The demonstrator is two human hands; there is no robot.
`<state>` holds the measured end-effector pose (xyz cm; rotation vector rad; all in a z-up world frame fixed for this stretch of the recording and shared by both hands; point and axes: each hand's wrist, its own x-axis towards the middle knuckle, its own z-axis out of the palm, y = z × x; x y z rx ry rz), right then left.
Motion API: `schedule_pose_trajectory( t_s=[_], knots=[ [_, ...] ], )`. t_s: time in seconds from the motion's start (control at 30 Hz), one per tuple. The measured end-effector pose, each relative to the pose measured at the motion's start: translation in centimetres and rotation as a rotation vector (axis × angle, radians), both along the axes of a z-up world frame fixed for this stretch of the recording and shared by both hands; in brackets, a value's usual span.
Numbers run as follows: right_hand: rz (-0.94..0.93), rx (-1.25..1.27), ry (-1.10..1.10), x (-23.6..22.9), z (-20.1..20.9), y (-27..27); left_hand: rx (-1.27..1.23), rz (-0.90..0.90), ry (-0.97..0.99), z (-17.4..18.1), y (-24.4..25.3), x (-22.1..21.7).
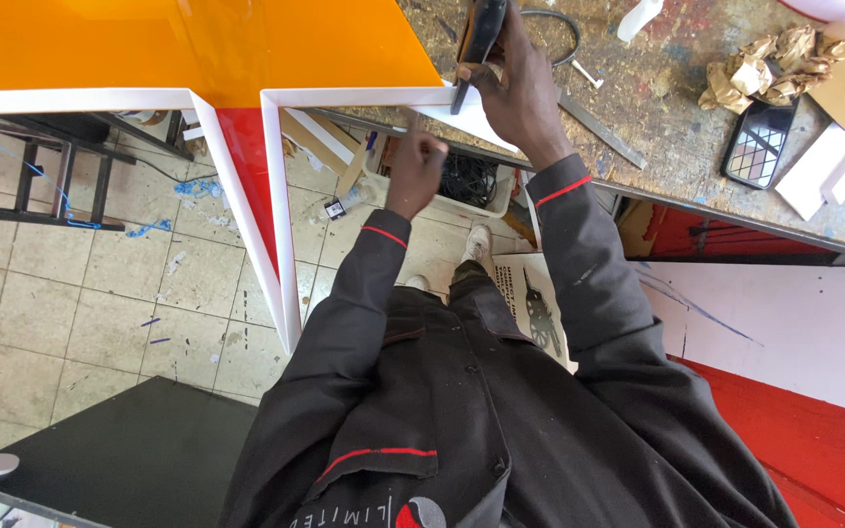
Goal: The person applies adhesive to the edges of a white plastic strip and attaches it to an orange letter-shaped panel. They then use a hot glue gun to secure the strip along the panel's edge, pressing it into place to ensure adhesion.
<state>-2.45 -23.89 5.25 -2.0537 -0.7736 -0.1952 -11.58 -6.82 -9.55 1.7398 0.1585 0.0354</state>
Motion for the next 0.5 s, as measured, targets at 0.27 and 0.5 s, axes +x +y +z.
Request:
schedule_pose_trajectory(
  t_s=[0.27,0.5],
  knots=[
    [0.009,0.013,0.005,-0.3,0.1,-0.1,0.013,-0.004,-0.171,1.0,-1.6,-0.2],
    [0.028,0.011,-0.042,-0.2,0.0,-0.1,0.036,0.109,-0.225,-1.2,0.6,0.5]
  ],
)
